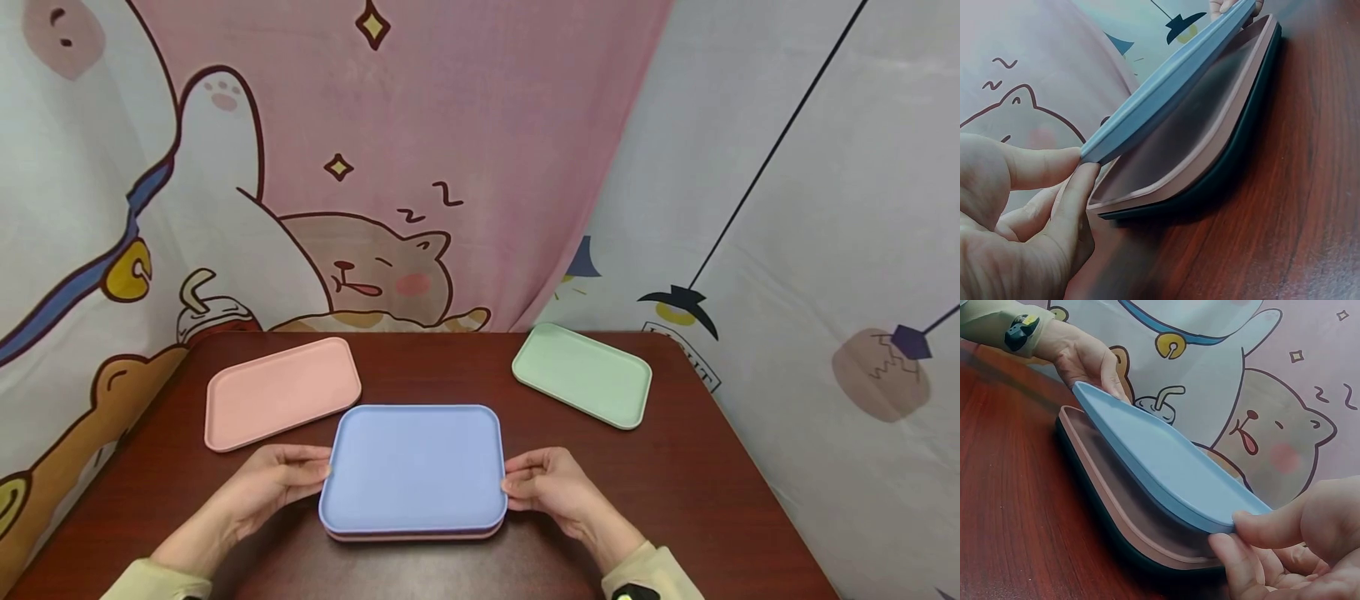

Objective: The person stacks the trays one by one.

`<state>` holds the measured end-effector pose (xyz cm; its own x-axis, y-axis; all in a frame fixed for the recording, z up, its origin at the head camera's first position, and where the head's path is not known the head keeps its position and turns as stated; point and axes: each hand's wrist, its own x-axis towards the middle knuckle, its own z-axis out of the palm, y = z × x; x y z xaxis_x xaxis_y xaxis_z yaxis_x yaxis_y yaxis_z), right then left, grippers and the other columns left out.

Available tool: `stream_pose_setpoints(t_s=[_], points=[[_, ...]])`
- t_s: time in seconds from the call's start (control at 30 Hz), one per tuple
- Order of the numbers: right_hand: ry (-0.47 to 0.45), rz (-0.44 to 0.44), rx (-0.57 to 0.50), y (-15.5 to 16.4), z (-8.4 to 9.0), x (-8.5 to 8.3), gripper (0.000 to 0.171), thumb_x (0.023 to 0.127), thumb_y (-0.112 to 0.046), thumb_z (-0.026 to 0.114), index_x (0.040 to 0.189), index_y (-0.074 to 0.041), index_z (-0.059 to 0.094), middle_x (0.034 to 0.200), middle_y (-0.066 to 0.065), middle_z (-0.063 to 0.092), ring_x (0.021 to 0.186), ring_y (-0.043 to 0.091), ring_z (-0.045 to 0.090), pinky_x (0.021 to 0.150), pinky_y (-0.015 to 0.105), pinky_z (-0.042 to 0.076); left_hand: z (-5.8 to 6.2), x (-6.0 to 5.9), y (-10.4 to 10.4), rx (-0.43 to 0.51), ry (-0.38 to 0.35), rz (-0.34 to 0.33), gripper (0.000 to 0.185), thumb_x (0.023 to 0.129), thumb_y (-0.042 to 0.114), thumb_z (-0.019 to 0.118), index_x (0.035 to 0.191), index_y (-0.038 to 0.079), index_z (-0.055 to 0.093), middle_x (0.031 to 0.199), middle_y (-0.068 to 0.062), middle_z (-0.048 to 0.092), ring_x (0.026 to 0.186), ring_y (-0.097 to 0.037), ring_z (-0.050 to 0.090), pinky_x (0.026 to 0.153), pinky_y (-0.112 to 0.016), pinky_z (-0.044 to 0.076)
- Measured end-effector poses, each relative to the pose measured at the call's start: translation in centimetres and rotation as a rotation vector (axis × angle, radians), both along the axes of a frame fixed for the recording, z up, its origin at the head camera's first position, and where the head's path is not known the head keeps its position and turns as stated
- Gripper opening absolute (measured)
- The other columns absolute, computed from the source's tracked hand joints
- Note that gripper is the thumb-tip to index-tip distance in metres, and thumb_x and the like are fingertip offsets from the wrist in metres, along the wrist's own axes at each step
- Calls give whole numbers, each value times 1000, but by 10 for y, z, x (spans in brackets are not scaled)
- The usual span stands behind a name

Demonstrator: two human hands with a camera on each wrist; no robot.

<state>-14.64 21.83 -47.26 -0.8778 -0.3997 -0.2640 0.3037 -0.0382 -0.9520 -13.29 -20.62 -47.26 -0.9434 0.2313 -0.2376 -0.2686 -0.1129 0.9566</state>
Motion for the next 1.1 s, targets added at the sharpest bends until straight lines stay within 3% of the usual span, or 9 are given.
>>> stream_pose_setpoints(t_s=[0.4, 1.1], points=[[-8, 3, -4, -1, -4, 1, 27, 94, 9, 70, 118, 19, 63, 90, 8, 74, 80, 14, 72, 75, 31, 65, -9, 1, -2, -20, -2, 7, 43, 97, -5, 70, 132, -25, 55, 106, -12, 73, 96, -15, 71, 91, -33, 62], [-31, 7, 2, -3, -10, -2, 31, 92, 9, 74, 119, 19, 63, 94, 14, 74, 81, 14, 71, 76, 33, 65, -14, 3, -2, -18, -9, 19, 44, 95, -7, 70, 131, -26, 54, 105, -12, 74, 95, -16, 71, 91, -34, 62]])
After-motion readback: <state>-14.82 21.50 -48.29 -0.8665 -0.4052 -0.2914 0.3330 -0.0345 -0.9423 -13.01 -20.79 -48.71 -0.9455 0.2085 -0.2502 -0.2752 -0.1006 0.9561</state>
